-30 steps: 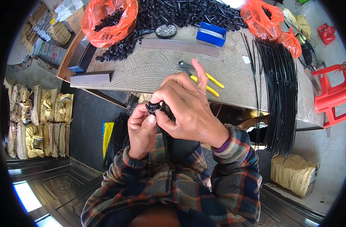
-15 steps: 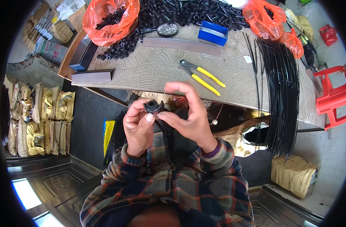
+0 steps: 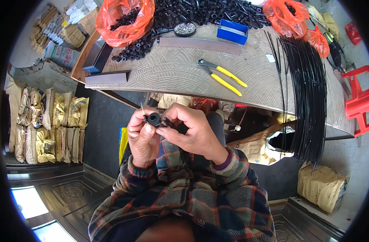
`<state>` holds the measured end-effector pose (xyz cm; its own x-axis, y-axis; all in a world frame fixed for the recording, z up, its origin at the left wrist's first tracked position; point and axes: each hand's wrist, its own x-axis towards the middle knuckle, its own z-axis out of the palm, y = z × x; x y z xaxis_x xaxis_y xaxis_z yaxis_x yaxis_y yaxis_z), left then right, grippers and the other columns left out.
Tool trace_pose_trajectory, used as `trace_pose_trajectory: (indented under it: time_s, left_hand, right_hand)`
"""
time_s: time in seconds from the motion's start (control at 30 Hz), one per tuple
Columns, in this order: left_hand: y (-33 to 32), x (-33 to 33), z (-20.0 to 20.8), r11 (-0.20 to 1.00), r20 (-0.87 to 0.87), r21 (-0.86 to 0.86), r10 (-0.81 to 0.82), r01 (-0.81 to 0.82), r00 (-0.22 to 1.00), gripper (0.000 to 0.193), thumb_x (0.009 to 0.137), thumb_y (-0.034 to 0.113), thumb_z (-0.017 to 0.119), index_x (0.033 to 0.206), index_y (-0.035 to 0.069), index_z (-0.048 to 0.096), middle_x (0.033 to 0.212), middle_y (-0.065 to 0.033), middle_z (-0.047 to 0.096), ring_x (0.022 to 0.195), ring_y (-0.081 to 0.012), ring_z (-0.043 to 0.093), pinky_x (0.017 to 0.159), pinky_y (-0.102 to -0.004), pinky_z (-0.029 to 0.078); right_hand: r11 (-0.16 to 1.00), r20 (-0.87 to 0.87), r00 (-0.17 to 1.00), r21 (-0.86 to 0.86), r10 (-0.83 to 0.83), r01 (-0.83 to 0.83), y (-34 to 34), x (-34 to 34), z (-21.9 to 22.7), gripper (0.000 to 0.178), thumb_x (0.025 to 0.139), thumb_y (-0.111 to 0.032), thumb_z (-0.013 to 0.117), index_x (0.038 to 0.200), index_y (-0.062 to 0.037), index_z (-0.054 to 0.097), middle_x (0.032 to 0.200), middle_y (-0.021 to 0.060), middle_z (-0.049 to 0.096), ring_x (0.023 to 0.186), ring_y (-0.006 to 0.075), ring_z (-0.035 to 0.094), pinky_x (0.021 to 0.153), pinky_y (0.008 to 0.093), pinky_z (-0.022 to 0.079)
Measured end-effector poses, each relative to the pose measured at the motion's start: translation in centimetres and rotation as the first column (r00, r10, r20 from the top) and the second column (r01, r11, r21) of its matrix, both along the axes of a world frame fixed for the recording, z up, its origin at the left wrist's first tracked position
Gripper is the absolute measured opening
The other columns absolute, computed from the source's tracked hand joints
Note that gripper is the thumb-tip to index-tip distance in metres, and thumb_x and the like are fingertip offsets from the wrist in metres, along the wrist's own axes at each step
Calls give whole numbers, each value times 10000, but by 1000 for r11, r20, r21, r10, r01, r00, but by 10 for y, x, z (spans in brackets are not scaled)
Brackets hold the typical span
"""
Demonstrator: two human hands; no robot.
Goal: Assembling and prepping black wire components into plastic housings using a hand tool.
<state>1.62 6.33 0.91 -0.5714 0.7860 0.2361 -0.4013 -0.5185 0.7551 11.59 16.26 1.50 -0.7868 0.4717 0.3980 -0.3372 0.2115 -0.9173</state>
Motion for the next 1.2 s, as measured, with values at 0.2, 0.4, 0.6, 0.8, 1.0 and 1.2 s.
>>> trace_pose_trajectory:
  time_s: [0.2, 0.4, 0.6, 0.8, 1.0, 1.2]
  left_hand:
    - [-17, -11, 0, 993, -136, -53, -112, 106, 984, 287, 784, 202, 663, 933, -26, 572, 851, -47, 520, 809, -118, 482, 758, -259, 388]
    - [-28, -21, -8, 977, -138, -59, -210, 204, 968, 315, 768, 265, 671, 873, -19, 585, 815, -50, 499, 765, -132, 445, 717, -260, 359]
    - [-34, -18, -10, 971, -103, -71, -234, 228, 967, 299, 750, 260, 679, 843, -8, 584, 792, -61, 497, 747, -147, 448, 687, -267, 351]
    - [-33, -18, -21, 990, -116, -30, -142, 140, 983, 270, 769, 227, 661, 881, -5, 578, 797, -60, 498, 757, -153, 448, 706, -276, 353]
    - [-32, -13, -34, 996, -190, -88, -38, 22, 981, 251, 772, 188, 658, 919, -2, 585, 925, -85, 529, 867, -165, 485, 812, -295, 374]
    - [-27, 1, -27, 986, -178, -113, 105, -126, 978, 273, 817, 118, 591, 1049, -27, 577, 1041, -109, 542, 936, -170, 519, 871, -298, 385]
  right_hand:
    - [989, 48, 988, -7, 150, -149, -1, 0, 0, 268, 708, -119, 750, 737, -33, 498, 703, 24, 517, 648, 94, 483, 579, 230, 380]
    - [982, -18, 986, 92, 164, -162, -3, -5, 1, 279, 701, -163, 759, 728, -26, 518, 675, 39, 528, 614, 116, 500, 560, 235, 383]
    - [917, 116, 912, 31, 392, -398, 9, -3, 8, 211, 710, -138, 747, 705, -20, 572, 644, 41, 605, 571, 112, 564, 531, 234, 410]
    - [971, 136, 983, 186, 123, -147, -2, -3, 6, 231, 681, -148, 754, 807, -22, 607, 734, 91, 626, 624, 180, 611, 554, 262, 449]
    - [672, -221, 844, 522, -489, 526, -46, -1, -15, 345, 651, -106, 740, 935, 21, 591, 806, 127, 620, 700, 256, 632, 606, 340, 522]
    - [756, -202, 898, 485, -391, 439, -37, -2, -20, 270, 664, -26, 715, 892, 10, 575, 806, 110, 619, 683, 234, 631, 601, 292, 516]
